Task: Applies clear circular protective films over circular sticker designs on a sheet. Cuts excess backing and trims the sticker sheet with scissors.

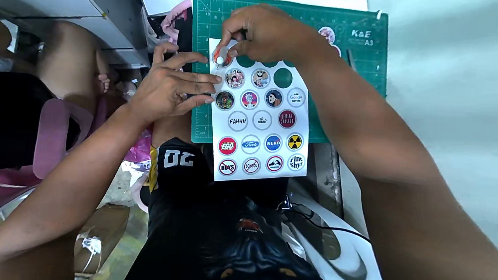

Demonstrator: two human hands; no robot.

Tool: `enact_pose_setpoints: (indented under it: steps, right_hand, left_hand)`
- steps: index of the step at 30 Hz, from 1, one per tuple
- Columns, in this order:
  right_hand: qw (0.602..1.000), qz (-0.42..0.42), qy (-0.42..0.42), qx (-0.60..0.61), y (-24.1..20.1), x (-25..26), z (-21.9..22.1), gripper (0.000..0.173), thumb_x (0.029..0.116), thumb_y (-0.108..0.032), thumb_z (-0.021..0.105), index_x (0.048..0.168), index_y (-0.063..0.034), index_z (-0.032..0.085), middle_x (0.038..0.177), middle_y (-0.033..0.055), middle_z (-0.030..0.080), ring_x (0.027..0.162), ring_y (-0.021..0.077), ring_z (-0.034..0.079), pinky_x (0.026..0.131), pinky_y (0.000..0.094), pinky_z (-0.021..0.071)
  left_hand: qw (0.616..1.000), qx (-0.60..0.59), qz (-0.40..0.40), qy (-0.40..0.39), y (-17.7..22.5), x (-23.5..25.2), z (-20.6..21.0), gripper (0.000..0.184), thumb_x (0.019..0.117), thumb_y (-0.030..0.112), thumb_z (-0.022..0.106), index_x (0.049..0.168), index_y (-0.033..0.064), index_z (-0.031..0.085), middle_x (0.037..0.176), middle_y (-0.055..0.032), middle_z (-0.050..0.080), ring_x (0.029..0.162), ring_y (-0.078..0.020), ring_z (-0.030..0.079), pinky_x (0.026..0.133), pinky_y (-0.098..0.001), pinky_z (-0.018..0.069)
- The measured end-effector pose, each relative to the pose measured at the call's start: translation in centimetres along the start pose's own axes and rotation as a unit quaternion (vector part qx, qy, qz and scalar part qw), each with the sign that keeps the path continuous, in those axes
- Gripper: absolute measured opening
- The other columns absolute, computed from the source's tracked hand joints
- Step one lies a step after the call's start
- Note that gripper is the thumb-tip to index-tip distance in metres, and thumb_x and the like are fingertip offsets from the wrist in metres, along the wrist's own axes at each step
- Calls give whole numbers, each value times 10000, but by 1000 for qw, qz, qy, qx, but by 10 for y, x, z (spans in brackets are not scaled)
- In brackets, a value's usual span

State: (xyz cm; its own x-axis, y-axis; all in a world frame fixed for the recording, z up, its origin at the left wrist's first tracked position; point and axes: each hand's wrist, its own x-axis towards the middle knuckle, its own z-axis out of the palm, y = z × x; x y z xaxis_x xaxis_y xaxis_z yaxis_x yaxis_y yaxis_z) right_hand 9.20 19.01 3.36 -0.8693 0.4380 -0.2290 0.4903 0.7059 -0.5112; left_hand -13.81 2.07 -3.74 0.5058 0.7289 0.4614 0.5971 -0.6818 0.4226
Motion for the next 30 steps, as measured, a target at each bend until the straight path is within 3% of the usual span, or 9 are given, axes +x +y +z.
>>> enact_pose_setpoints:
  steps: [7, 15, 20, 28, 30]
  right_hand:
    - [1000, 7, -3, -1, -3, -1, -2, 137, 967, -184, 692, 1098, -216, 718, 1021, 7, 642, 872, 150, 600, 801, 417, 520]
    - [1000, 8, -1, -7, -2, 0, 0, 145, 968, -205, 707, 1111, -224, 717, 1019, 10, 634, 866, 157, 596, 795, 430, 517]
    - [1000, 21, -4, -6, -2, 0, 0, 142, 967, -221, 715, 1108, -236, 719, 1034, 3, 648, 879, 150, 604, 813, 431, 520]
    - [1000, 25, 0, -6, -3, 0, 1, 162, 967, -194, 705, 1125, -229, 717, 1063, 2, 655, 914, 153, 612, 835, 429, 525]
    - [1000, 23, 3, -4, -3, 0, 2, 161, 966, -193, 705, 1123, -228, 716, 1064, 1, 654, 916, 152, 612, 838, 431, 525]
  left_hand:
    - [999, -17, -8, 29, -8, -3, -5, 232, 1010, 391, 649, 1085, 272, 833, 1218, 76, 757, 1368, -208, 559, 1200, -628, 161]
    - [999, -25, -30, 26, -14, -4, -23, 254, 1017, 370, 637, 1074, 222, 836, 1181, 23, 772, 1299, -215, 619, 1200, -624, 176]
    - [999, -4, -48, 0, -29, -3, -37, 261, 1026, 377, 613, 1103, 247, 826, 1214, 39, 761, 1354, -244, 577, 1198, -652, 165]
    - [994, 76, -53, -62, -48, 19, -59, 315, 1053, 422, 554, 1154, 256, 802, 1304, 56, 721, 1395, -258, 530, 1175, -614, 247]
    - [992, 87, -51, -79, -52, 25, -62, 353, 1054, 461, 531, 1136, 252, 804, 1334, 43, 706, 1396, -302, 521, 1155, -640, 266]
